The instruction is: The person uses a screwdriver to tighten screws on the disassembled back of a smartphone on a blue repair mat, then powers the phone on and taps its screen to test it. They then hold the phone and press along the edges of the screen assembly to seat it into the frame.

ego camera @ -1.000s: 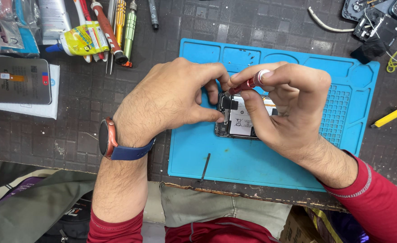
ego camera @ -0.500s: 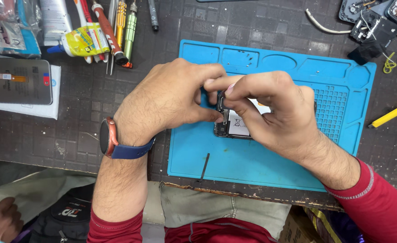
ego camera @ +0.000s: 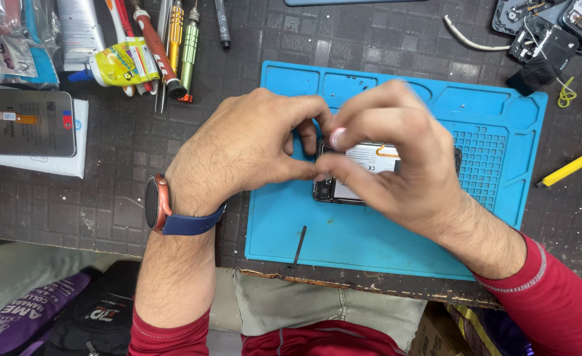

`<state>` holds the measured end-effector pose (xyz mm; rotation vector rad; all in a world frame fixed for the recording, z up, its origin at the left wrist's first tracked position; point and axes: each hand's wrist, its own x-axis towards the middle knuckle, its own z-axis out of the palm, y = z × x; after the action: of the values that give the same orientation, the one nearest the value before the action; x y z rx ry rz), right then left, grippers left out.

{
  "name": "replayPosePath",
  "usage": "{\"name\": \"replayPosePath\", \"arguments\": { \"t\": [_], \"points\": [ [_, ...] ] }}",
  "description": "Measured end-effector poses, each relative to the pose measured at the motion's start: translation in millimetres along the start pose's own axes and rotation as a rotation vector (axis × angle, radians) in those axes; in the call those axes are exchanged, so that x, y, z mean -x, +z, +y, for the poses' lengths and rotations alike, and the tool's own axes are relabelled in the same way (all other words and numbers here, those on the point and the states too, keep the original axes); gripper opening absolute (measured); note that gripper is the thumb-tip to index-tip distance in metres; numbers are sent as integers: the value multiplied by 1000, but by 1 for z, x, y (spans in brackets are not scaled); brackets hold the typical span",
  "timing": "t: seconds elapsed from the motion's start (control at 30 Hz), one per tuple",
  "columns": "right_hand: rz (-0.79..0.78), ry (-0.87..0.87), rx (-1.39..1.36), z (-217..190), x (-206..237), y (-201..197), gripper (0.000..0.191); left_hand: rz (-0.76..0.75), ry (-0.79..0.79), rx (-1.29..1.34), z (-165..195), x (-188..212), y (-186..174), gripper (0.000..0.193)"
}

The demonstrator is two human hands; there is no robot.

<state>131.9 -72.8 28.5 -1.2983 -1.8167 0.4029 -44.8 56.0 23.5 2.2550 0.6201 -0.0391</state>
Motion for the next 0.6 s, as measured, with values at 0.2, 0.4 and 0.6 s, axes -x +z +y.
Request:
{"name": "replayPosePath", "arguments": {
  "t": [0.2, 0.4, 0.6],
  "points": [
    [-31, 116, -246, -8, -4, -3, 39, 0, 12, -24, 0, 0, 0, 46],
    [7, -14, -14, -3, -6, -7, 43, -12, -2, 27, -1, 0, 0, 48],
    [-17, 53, -129, -3, 0, -4, 38, 28, 40, 24, 1, 0, -1, 48]
  ]
}}
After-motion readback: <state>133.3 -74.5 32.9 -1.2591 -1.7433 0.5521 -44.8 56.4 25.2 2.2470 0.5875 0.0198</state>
